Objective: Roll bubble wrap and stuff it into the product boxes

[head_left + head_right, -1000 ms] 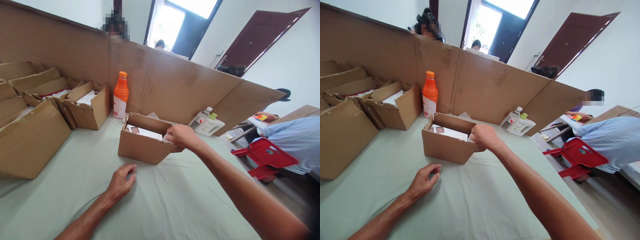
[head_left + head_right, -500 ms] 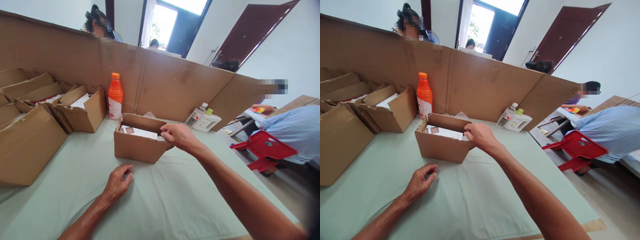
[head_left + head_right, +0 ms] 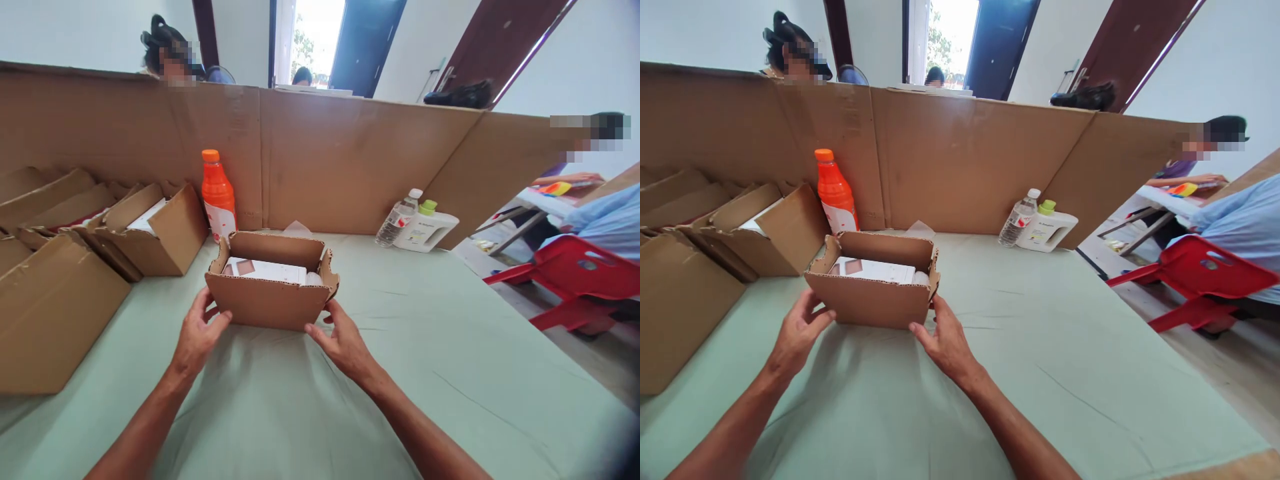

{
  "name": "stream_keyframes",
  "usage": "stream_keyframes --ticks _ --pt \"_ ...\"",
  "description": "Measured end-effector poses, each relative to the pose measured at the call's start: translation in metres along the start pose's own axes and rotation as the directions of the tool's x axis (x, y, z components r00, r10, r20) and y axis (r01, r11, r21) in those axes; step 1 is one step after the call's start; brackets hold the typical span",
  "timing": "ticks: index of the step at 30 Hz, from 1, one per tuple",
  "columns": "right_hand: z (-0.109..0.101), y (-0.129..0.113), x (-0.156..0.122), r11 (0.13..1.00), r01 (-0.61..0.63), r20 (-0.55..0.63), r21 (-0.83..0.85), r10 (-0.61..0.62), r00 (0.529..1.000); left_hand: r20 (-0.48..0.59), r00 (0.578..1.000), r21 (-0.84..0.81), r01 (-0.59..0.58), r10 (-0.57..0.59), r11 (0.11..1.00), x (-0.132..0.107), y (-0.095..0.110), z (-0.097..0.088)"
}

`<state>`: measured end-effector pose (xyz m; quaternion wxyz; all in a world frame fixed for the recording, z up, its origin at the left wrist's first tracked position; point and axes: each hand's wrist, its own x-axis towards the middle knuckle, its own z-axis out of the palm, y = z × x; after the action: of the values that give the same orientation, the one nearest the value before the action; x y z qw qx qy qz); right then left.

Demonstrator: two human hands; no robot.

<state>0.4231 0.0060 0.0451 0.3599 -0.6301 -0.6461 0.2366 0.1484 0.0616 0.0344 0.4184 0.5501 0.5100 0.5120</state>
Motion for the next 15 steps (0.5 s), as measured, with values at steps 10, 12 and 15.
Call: stream_keyframes --ticks 10,12,15 --pt "-0.033 0.012 -0.046 0.996 -0.082 -0.121 0.021 0.084 0.989 0.04 0.999 0.075 0.007 -0.01 0.997 -0.109 -0.002 0.032" --pt "-0.02 0.006 -0.041 0.997 -0.052 -0.069 0.048 0.055 0.996 -0.017 1.0 0.097 0.023 -0.022 0.995 -0.125 -0.005 0.019" --pt "0.018 -0.011 -0.013 0.994 0.011 0.034 0.11 -0.015 0.999 -0.154 0.987 0.133 0.066 -0.045 0.989 -0.135 -0.011 -0.012"
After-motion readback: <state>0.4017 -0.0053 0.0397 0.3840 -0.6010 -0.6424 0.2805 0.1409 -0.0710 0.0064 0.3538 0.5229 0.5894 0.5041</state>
